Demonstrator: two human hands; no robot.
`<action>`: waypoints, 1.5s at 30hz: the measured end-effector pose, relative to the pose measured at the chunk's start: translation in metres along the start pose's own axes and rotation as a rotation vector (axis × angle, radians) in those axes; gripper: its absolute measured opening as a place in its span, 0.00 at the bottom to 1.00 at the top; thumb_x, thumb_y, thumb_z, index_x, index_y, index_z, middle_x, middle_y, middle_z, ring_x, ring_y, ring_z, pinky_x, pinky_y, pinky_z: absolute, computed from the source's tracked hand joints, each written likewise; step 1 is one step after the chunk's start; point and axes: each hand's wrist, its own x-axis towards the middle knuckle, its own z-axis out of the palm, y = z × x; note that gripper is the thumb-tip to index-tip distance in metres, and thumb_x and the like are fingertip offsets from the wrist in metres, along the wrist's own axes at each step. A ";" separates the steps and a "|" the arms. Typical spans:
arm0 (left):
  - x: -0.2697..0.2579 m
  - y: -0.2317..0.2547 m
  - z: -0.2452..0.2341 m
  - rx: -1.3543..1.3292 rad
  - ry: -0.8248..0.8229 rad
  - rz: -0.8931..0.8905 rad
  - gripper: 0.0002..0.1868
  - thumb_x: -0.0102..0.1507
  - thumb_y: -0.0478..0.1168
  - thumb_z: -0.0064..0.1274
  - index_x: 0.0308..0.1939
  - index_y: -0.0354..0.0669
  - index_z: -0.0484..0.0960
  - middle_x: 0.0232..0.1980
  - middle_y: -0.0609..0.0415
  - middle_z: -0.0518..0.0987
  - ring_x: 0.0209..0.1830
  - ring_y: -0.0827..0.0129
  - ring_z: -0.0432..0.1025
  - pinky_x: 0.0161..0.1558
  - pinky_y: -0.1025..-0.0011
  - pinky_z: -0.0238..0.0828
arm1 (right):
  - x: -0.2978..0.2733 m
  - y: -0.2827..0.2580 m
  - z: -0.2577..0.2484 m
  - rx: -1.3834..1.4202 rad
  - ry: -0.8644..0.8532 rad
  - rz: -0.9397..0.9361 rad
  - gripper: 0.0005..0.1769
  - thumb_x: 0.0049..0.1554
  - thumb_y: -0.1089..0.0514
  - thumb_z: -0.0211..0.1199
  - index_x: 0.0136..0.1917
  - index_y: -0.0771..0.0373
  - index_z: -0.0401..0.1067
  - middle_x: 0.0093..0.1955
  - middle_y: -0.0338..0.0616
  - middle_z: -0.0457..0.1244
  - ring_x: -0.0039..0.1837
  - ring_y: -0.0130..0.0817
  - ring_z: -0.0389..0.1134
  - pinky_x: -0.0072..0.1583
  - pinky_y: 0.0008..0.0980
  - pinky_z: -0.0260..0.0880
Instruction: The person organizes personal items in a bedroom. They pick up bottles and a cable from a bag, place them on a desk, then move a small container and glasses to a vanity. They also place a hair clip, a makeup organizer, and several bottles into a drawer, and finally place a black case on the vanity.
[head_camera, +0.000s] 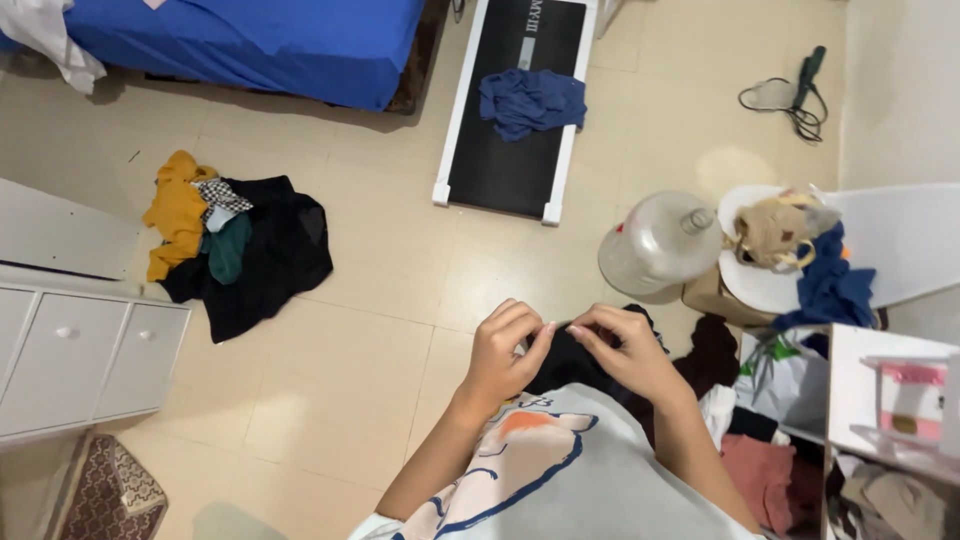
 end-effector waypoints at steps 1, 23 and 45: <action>0.015 -0.012 -0.002 0.001 0.003 -0.007 0.16 0.65 0.34 0.57 0.22 0.43 0.75 0.23 0.55 0.73 0.25 0.62 0.68 0.31 0.69 0.69 | 0.017 0.011 -0.002 0.001 -0.007 0.003 0.06 0.58 0.62 0.65 0.41 0.60 0.81 0.29 0.45 0.67 0.32 0.37 0.64 0.38 0.33 0.66; 0.469 -0.243 0.043 0.027 0.039 -0.052 0.19 0.67 0.40 0.55 0.20 0.46 0.72 0.21 0.59 0.72 0.23 0.67 0.65 0.28 0.74 0.67 | 0.501 0.125 -0.144 0.033 -0.051 -0.063 0.06 0.60 0.63 0.65 0.41 0.60 0.80 0.32 0.42 0.68 0.35 0.34 0.65 0.40 0.29 0.66; 0.871 -0.401 0.010 -0.132 -0.113 0.027 0.18 0.65 0.32 0.56 0.20 0.45 0.70 0.22 0.58 0.72 0.22 0.66 0.65 0.27 0.75 0.64 | 0.890 0.168 -0.221 0.105 0.067 0.134 0.05 0.60 0.62 0.65 0.42 0.62 0.79 0.28 0.41 0.64 0.31 0.30 0.62 0.35 0.28 0.64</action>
